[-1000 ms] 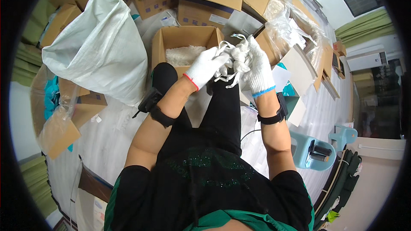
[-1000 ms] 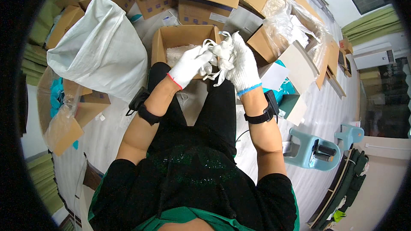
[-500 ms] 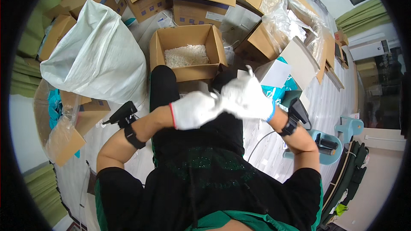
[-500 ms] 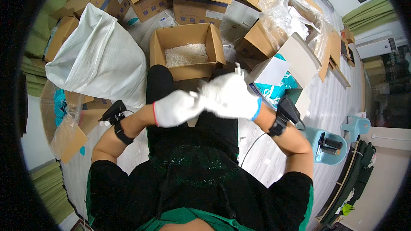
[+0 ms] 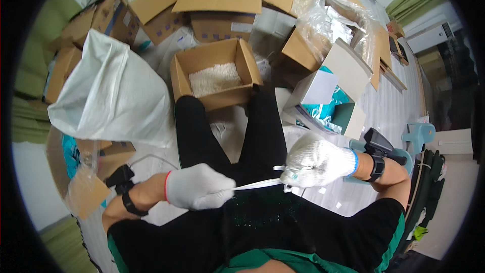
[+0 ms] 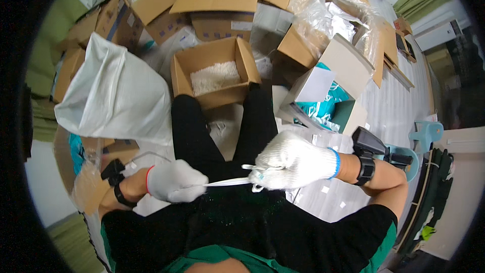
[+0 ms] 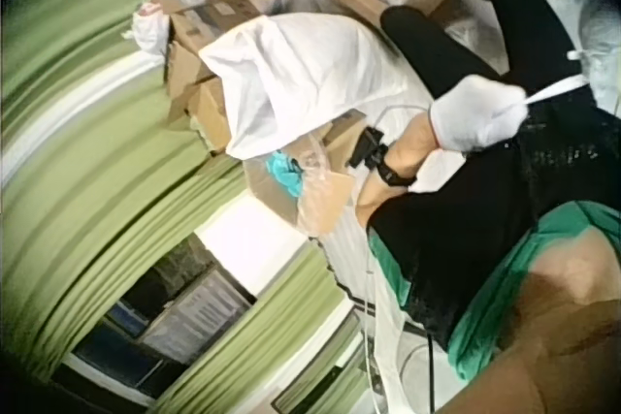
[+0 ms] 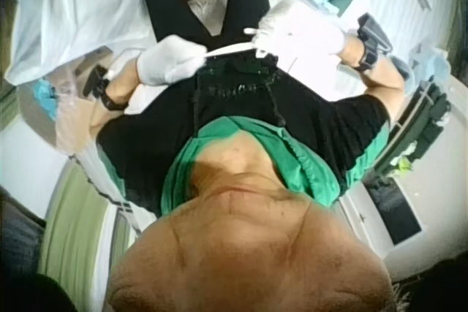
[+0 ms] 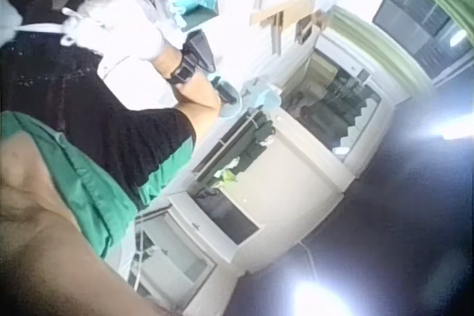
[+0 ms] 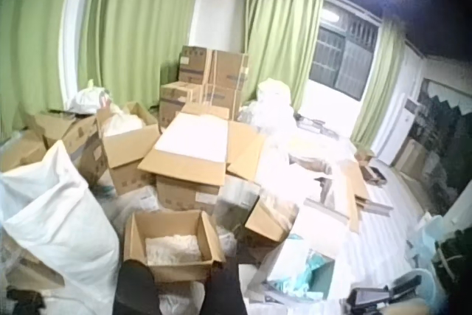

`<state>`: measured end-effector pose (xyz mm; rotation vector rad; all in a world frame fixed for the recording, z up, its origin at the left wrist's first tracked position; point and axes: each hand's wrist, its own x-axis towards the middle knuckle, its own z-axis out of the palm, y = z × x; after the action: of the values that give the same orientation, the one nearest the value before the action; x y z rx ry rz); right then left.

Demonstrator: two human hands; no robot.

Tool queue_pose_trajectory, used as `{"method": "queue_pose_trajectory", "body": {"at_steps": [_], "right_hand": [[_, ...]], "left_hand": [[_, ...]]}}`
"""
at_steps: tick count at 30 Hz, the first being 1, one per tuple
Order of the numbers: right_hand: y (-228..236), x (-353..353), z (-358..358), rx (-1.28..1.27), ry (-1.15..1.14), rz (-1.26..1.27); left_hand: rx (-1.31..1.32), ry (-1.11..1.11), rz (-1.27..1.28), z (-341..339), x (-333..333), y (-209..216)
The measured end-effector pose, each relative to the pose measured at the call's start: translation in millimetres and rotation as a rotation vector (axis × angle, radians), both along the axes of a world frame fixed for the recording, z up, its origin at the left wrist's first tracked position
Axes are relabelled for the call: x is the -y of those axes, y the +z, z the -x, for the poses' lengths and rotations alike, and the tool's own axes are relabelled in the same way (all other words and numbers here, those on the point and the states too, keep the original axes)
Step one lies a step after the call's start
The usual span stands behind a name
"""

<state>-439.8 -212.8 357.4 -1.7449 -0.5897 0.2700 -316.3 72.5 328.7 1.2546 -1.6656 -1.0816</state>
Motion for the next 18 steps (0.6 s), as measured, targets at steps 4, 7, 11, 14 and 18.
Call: {"method": "queue_pose_trajectory", "body": {"at_steps": [4,7,11,14,18], "right_hand": [[6.6,53.5,1.7,-0.358,-0.401,0.013],[21.8,42.1,-28.2,-0.612,-0.815,-0.291],[5.3,38.0,-49.0,-0.688,-0.812,-0.901],[-5.9,30.8,-59.1,-0.689,-0.751,-1.040],[-10.0,28.7,-71.1,-0.648,-0.815,-1.057]], "left_hand": [[-0.393,0.263,0.019,-32.6,-29.6,-42.0],[-1.307,0.491,-0.052,-40.3,-2.8,-47.4],[-1.540,0.632,0.053,-46.7,76.9,-100.4],[-1.146,0.655,0.028,-32.6,142.8,-107.8],[-0.904,0.473,-0.151,-3.9,168.8,-122.8]]}}
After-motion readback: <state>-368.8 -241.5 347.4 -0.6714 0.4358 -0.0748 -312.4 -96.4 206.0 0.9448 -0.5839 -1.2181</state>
